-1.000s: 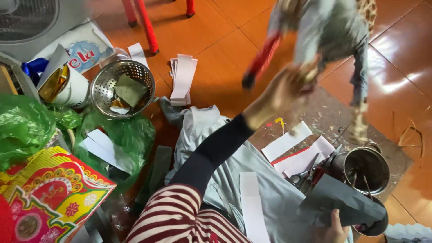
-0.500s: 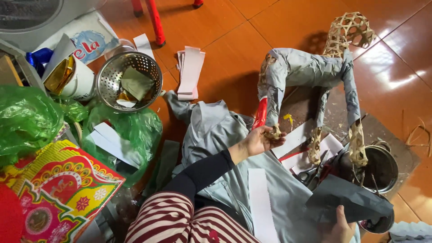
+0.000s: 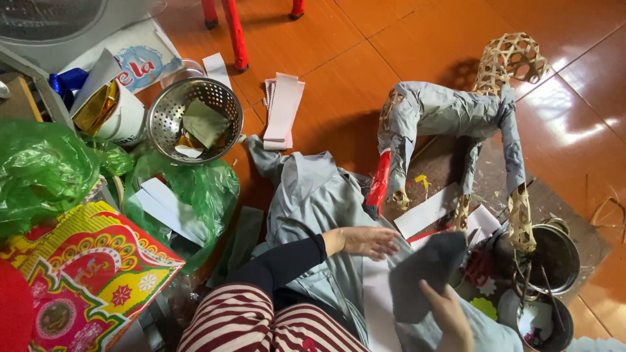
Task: Cutting paper strips and applying them to a paper-mache giraffe frame.
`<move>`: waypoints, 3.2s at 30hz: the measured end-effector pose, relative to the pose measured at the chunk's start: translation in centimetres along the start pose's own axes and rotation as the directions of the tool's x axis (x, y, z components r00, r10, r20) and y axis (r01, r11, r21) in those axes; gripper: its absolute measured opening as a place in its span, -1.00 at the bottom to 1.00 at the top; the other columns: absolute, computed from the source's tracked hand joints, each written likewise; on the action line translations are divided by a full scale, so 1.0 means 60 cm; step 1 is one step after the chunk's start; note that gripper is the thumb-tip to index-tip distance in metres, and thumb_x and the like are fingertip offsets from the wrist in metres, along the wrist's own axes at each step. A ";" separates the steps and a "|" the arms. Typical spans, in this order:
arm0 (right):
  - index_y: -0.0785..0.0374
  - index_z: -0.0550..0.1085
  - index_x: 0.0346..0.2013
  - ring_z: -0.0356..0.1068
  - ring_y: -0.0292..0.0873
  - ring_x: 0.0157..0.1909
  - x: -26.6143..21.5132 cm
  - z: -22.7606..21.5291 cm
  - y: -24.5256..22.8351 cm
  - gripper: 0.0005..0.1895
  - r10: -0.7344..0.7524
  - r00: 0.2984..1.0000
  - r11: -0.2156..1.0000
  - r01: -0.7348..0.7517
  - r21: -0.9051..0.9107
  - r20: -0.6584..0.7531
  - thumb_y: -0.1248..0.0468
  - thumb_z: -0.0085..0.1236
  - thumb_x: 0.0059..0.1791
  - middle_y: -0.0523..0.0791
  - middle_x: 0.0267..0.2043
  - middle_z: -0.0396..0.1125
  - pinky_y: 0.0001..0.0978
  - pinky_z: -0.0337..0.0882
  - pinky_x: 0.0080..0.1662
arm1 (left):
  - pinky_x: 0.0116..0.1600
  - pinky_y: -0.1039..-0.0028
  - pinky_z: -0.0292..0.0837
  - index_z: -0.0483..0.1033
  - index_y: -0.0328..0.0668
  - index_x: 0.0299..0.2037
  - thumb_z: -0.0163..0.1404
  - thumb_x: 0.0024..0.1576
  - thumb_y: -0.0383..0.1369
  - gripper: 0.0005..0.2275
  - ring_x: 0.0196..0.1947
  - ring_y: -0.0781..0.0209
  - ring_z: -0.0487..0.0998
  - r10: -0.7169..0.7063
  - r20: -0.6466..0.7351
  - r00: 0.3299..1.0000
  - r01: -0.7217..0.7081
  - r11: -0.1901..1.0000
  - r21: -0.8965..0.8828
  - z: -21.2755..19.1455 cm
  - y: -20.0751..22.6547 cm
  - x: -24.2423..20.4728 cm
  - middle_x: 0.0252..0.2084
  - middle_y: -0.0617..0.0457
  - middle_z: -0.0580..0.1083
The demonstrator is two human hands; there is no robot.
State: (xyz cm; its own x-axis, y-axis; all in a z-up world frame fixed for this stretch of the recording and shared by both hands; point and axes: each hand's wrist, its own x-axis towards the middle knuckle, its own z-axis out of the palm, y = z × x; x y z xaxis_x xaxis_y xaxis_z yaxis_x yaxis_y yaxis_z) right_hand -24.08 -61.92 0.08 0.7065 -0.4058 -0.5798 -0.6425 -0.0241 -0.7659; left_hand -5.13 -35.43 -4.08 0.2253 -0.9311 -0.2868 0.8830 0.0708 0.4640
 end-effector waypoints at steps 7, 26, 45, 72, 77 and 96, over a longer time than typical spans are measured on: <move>0.43 0.47 0.13 0.45 -0.13 -0.02 0.046 0.042 0.025 -0.56 -0.064 0.932 0.967 -0.030 0.252 0.356 0.29 0.18 -0.02 -0.03 0.01 0.49 -0.28 0.42 0.00 | 0.05 0.37 0.50 0.20 -0.01 0.44 0.10 0.27 -0.26 -0.47 0.01 0.26 0.51 0.003 0.057 0.998 -0.005 0.999 0.033 -0.023 -0.012 0.002 0.08 0.07 0.45; 0.37 0.46 0.20 0.42 -0.25 -0.09 0.080 0.060 0.006 -0.58 -0.085 0.991 0.933 0.042 0.356 0.107 0.39 0.13 0.03 -0.11 -0.01 0.48 -0.40 0.40 -0.06 | -0.10 0.47 0.35 0.41 -0.34 0.21 0.21 0.04 -0.51 -0.51 -0.16 0.29 0.50 0.359 -0.410 0.839 -0.270 0.927 0.258 -0.048 -0.001 0.031 -0.13 0.07 0.51; 0.30 0.50 -0.01 0.40 -0.31 -0.23 0.068 0.060 -0.008 -0.83 -0.052 0.997 0.852 0.072 0.518 -0.053 0.30 0.07 0.14 -0.18 -0.20 0.45 -0.41 0.38 -0.21 | 0.05 0.34 0.54 0.46 -0.19 -0.03 0.03 0.20 -0.05 -0.64 -0.29 0.30 0.43 0.258 -0.313 0.914 -0.182 0.951 0.252 0.025 0.053 -0.030 -0.14 0.09 0.52; 0.27 0.47 0.14 0.49 -0.14 -0.23 0.061 0.085 -0.020 -0.70 0.008 0.973 0.948 -0.080 0.306 0.231 0.27 -0.03 0.13 0.00 -0.18 0.50 -0.30 0.50 -0.17 | 0.57 0.16 -0.01 -0.03 -0.26 0.54 0.02 0.48 -0.02 -0.35 0.40 0.33 0.06 -0.021 -0.452 0.892 0.028 1.000 0.010 -0.109 -0.007 0.027 0.63 -0.14 -0.03; 0.24 0.50 0.12 0.45 -0.28 -0.21 0.052 0.081 -0.020 -0.72 -0.108 0.986 0.940 0.059 0.337 0.128 0.25 -0.03 0.16 -0.09 -0.18 0.51 -0.51 0.39 -0.20 | 0.31 0.18 0.39 0.43 -0.21 0.26 -0.08 0.36 -0.14 -0.61 0.20 0.08 0.50 0.144 -0.162 0.976 -0.195 0.907 -0.372 -0.077 0.013 0.013 0.23 0.00 0.49; 0.25 0.21 0.42 0.36 -0.34 -0.35 0.054 0.103 -0.201 -0.31 -0.368 0.922 0.875 0.388 0.291 -0.120 0.52 0.15 0.00 -0.13 -0.22 0.43 -0.47 0.39 -0.35 | 0.36 0.11 0.33 0.38 -0.36 0.27 -0.12 0.37 -0.17 -0.59 0.21 -0.09 0.48 0.104 -0.191 0.976 -0.192 0.830 -0.524 -0.046 0.055 -0.018 0.22 -0.17 0.46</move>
State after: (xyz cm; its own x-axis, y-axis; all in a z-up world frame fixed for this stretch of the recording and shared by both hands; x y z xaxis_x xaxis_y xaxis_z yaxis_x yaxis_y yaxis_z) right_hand -12.19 -57.31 5.72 0.8522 -0.4753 -0.2189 -0.2015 0.0879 -0.9755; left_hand -1.34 -33.18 -4.58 0.3909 -0.8329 -0.3919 0.9054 0.4246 0.0007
